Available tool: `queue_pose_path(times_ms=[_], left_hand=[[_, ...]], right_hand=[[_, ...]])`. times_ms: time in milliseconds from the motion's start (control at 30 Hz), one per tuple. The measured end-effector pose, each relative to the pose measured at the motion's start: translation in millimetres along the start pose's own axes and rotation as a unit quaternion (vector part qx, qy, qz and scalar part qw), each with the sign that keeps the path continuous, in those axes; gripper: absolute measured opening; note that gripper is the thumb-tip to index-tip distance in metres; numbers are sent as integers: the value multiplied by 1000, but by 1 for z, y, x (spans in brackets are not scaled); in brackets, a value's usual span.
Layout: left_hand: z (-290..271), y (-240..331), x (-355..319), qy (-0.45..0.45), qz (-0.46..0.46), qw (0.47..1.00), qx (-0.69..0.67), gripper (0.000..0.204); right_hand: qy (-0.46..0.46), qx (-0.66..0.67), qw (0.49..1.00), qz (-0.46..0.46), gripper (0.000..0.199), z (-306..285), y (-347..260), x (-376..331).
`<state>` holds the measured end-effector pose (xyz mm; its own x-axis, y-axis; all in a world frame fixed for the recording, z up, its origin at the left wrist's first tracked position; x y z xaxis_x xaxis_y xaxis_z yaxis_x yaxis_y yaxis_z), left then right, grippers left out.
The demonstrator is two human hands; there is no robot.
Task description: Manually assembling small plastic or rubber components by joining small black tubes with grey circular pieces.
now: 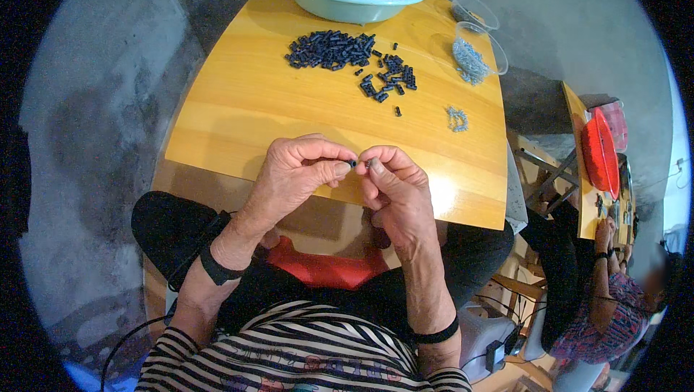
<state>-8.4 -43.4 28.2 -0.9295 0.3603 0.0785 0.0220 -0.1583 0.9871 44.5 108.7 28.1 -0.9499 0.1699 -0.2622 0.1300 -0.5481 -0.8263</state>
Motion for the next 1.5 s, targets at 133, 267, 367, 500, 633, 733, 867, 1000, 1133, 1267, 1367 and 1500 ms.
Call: queue_pose_path(times_ms=[133, 267, 367, 500, 633, 733, 867, 1000, 1133, 1267, 1367, 1500], left_hand=[[0, -1, 0, 0, 11, 1000, 12, 13], [-1, -1, -1, 1, 9, 1000, 13, 12], [-1, -1, 0, -3, 15, 1000, 24, 12], [0, 1, -1, 0, 52, 997, 48, 12], [-1, -3, -1, 1, 55, 997, 52, 13], [-1, -3, -1, 3, 54, 997, 52, 13], [1, -4, -1, 5, 31, 999, 30, 14], [0, -5, -1, -4, 17, 999, 34, 15], [0, -2, -2, -9, -4, 999, 35, 14], [0, -3, -2, -19, -35, 999, 4, 13], [1, -2, -2, -28, -45, 999, -13, 13], [1, 1, -2, -41, -39, 998, -29, 15]], right_hand=[[14, -19, 1000, -6, 11, 1, 0, -2], [33, -27, 999, 1, 11, 1, 3, -3], [36, -19, 999, 3, 11, 0, 4, -3], [34, -2, 999, 10, 11, 2, 4, -4], [38, 2, 999, 3, 11, 0, 7, -3], [38, 9, 999, 1, 11, 2, 6, -4], [30, 24, 999, 5, 10, 1, 6, -4], [27, 29, 999, 6, 10, 0, 6, -4], [15, 51, 999, 10, 10, 0, 5, -4], [23, 52, 998, 17, 10, 0, 6, -4], [23, 43, 999, 18, 10, 1, 7, -5], [21, 7, 1000, 6, 11, 7, 1, -11]])
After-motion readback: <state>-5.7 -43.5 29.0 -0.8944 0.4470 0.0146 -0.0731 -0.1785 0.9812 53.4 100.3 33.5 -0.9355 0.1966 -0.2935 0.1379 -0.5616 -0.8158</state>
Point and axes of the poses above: each hand's wrist, its own x-axis towards the middle knuckle, its own z-axis out of the palm, y = z × x, the point moved 3 cm from there along x, towards the middle knuckle, and after that the axes turned 9 degrees about y, right-handed, at the moved point
